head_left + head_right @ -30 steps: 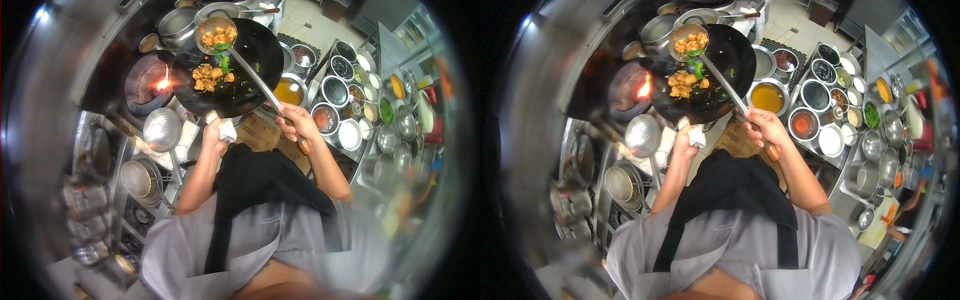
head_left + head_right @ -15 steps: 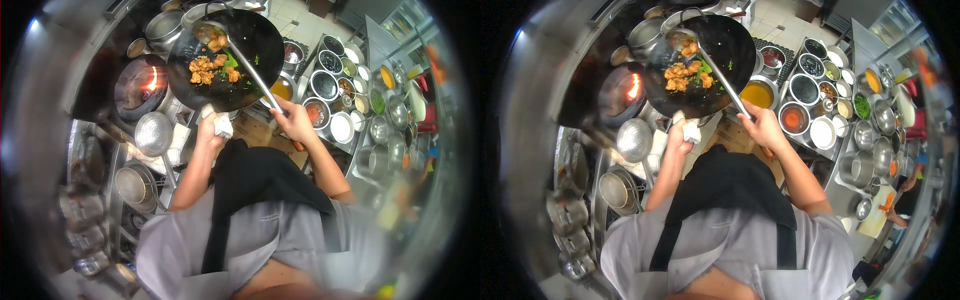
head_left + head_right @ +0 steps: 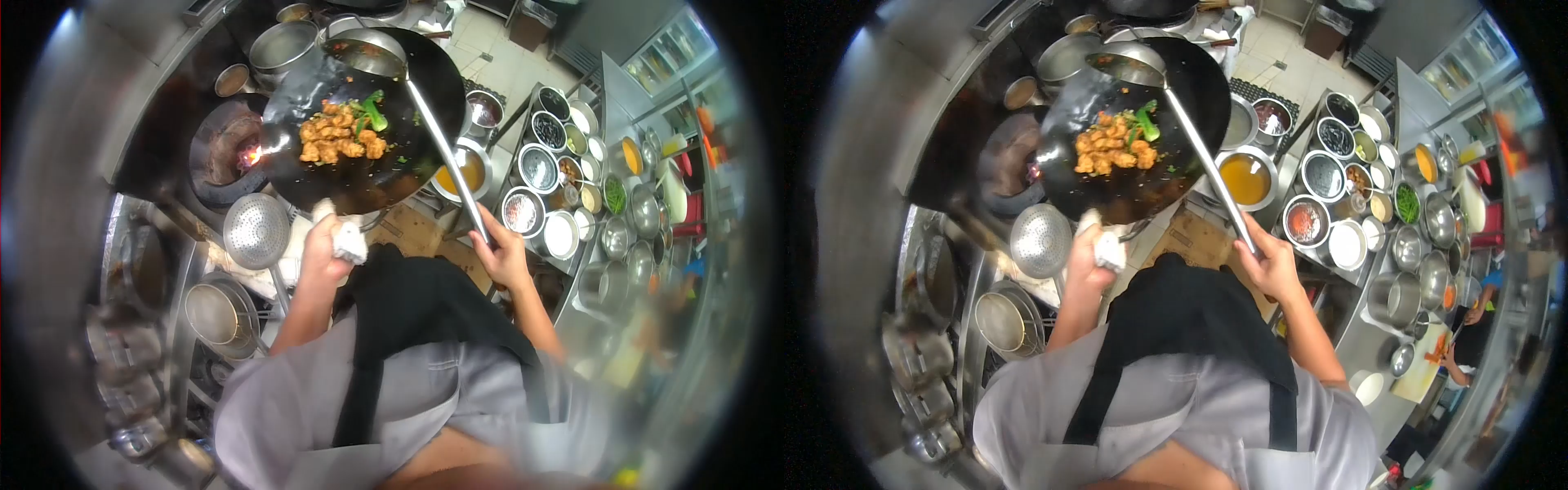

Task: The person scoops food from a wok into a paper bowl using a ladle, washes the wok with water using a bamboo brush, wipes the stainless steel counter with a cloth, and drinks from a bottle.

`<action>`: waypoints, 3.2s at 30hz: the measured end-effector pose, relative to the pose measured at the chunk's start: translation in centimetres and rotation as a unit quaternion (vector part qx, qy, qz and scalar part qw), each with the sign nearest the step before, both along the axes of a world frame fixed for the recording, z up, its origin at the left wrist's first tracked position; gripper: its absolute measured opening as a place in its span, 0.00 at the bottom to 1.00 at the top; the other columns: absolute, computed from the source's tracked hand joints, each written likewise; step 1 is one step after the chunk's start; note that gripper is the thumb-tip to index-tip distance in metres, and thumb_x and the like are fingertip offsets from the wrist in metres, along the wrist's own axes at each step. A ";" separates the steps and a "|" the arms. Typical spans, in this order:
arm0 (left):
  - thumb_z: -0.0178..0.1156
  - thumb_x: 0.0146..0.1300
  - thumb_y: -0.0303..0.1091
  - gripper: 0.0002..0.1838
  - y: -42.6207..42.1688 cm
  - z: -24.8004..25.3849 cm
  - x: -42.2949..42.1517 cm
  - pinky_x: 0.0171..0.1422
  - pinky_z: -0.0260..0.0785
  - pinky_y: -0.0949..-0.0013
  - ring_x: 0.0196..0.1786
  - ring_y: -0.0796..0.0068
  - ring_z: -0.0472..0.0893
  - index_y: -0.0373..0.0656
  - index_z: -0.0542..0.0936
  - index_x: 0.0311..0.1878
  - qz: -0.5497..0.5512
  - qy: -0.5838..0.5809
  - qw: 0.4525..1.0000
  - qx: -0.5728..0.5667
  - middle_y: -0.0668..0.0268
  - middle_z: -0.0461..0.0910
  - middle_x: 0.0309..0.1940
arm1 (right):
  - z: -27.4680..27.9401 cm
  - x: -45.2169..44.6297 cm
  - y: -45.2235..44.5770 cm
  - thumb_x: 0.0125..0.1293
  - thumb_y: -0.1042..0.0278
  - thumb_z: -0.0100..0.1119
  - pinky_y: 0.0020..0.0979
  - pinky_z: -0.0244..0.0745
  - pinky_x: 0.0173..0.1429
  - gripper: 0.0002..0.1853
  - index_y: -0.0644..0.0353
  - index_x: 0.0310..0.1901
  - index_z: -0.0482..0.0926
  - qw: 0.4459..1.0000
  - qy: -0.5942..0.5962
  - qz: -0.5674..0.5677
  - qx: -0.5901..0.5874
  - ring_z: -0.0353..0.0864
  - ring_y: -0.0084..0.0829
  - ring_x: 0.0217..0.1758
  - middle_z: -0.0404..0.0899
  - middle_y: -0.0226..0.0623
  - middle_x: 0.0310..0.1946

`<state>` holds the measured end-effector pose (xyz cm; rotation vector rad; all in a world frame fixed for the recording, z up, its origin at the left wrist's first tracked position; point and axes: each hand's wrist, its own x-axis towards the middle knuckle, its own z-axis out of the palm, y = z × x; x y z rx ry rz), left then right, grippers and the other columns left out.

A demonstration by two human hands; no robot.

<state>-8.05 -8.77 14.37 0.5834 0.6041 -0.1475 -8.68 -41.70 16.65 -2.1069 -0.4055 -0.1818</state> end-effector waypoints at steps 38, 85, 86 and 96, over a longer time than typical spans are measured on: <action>0.57 0.63 0.25 0.04 13.7 -4.4 11.7 0.30 0.78 0.57 0.27 0.62 0.84 0.35 0.79 0.37 0.117 -0.027 0.962 0.245 0.59 0.83 0.30 | 2.1 17.6 23.3 0.77 0.68 0.53 0.23 0.65 0.19 0.09 0.65 0.48 0.78 0.900 0.344 0.192 0.188 0.69 0.18 0.17 0.73 0.26 0.23; 0.54 0.66 0.24 0.06 7.2 -2.8 5.3 0.34 0.81 0.60 0.31 0.65 0.85 0.36 0.78 0.43 -0.145 -0.029 0.979 0.144 0.61 0.81 0.32 | 11.6 -0.2 9.7 0.81 0.66 0.45 0.16 0.61 0.10 0.21 0.74 0.66 0.70 0.698 0.457 -0.033 0.551 0.62 0.11 0.12 0.71 0.31 0.26; 0.54 0.65 0.23 0.05 6.7 -2.6 5.8 0.34 0.80 0.60 0.31 0.65 0.85 0.35 0.78 0.41 -0.170 -0.043 0.973 0.151 0.61 0.81 0.32 | 11.6 -1.2 9.0 0.81 0.66 0.46 0.17 0.63 0.09 0.22 0.74 0.67 0.69 0.700 0.435 -0.036 0.565 0.63 0.11 0.12 0.71 0.32 0.26; 0.54 0.71 0.30 0.06 -3.6 1.8 10.7 0.29 0.77 0.64 0.26 0.70 0.82 0.41 0.78 0.38 -0.397 -0.061 0.909 0.112 0.64 0.81 0.27 | 18.9 -13.0 5.9 0.79 0.68 0.48 0.18 0.65 0.10 0.19 0.68 0.65 0.72 0.637 0.246 -0.171 0.710 0.65 0.11 0.14 0.72 0.32 0.29</action>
